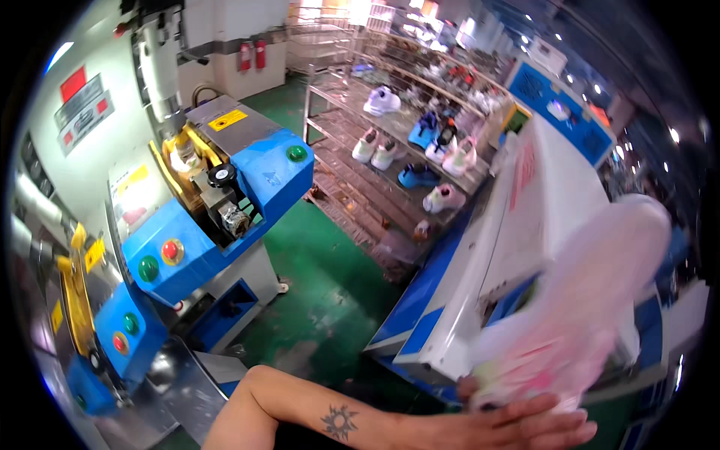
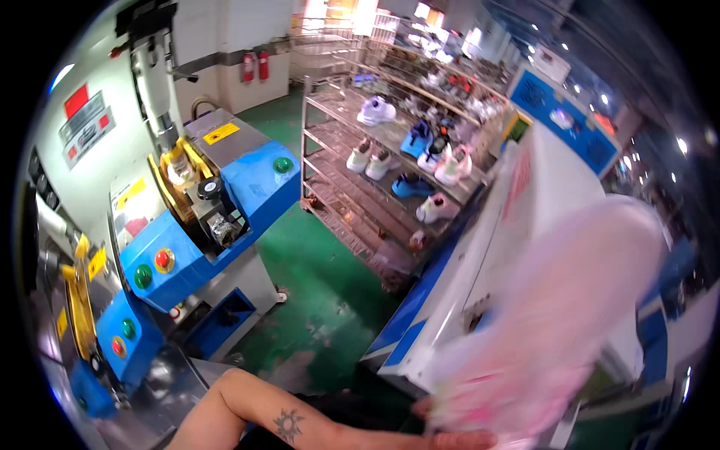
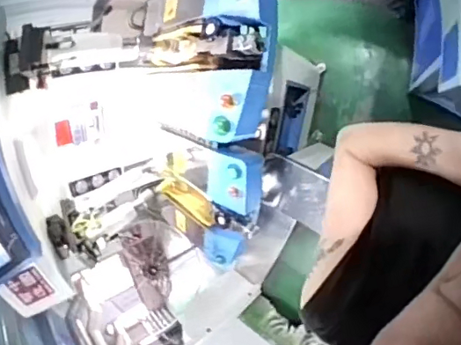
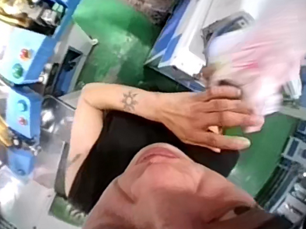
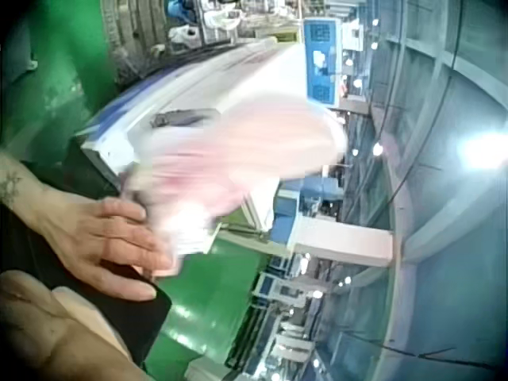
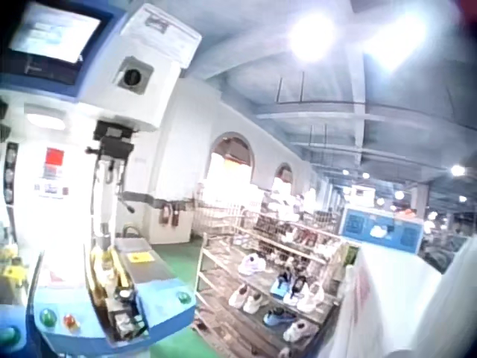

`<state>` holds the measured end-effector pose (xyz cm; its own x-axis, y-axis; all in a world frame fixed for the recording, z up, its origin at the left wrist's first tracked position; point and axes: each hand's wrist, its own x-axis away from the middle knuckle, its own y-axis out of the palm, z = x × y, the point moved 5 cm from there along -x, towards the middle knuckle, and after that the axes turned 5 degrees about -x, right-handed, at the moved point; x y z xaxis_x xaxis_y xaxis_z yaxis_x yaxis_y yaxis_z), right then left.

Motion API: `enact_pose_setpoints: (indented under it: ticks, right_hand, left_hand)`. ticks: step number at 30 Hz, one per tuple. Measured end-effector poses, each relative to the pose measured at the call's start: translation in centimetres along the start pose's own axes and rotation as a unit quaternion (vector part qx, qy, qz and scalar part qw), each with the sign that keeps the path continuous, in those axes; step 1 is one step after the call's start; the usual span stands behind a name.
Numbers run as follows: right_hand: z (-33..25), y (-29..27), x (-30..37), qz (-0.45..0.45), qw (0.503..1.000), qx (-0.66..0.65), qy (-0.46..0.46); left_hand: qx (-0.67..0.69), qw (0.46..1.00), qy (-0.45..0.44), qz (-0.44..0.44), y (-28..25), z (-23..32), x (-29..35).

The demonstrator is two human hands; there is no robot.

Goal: The person processes shoes by picking them up from a conveyor, mounting them onto a pressing machine mold, pressing control buttons to operate the press, and placing them into an adjacent machine.

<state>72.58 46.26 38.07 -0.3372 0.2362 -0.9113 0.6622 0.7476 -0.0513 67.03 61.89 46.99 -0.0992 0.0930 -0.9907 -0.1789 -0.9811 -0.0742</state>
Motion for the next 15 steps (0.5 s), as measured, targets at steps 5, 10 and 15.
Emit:
enact_pose_setpoints:
  ticks: [5, 10, 15]
  right_hand:
    - [6.0, -3.2, -14.3, 0.179, 0.973, 0.129, 0.069]
    - [19.1, -6.2, -21.2, 0.033, 0.941, 0.258, 0.219]
    - [20.1, -3.8, -21.3, -0.032, 0.944, 0.202, 0.261]
  left_hand:
    - [0.033, 0.972, -0.228, -0.05, -2.7, -8.5, 6.0]
    - [0.13, 0.876, -0.464, 0.023, -2.1, -16.9, 6.7]
    - [0.156, 0.866, -0.47, 0.07, -2.3, -25.9, 9.5]
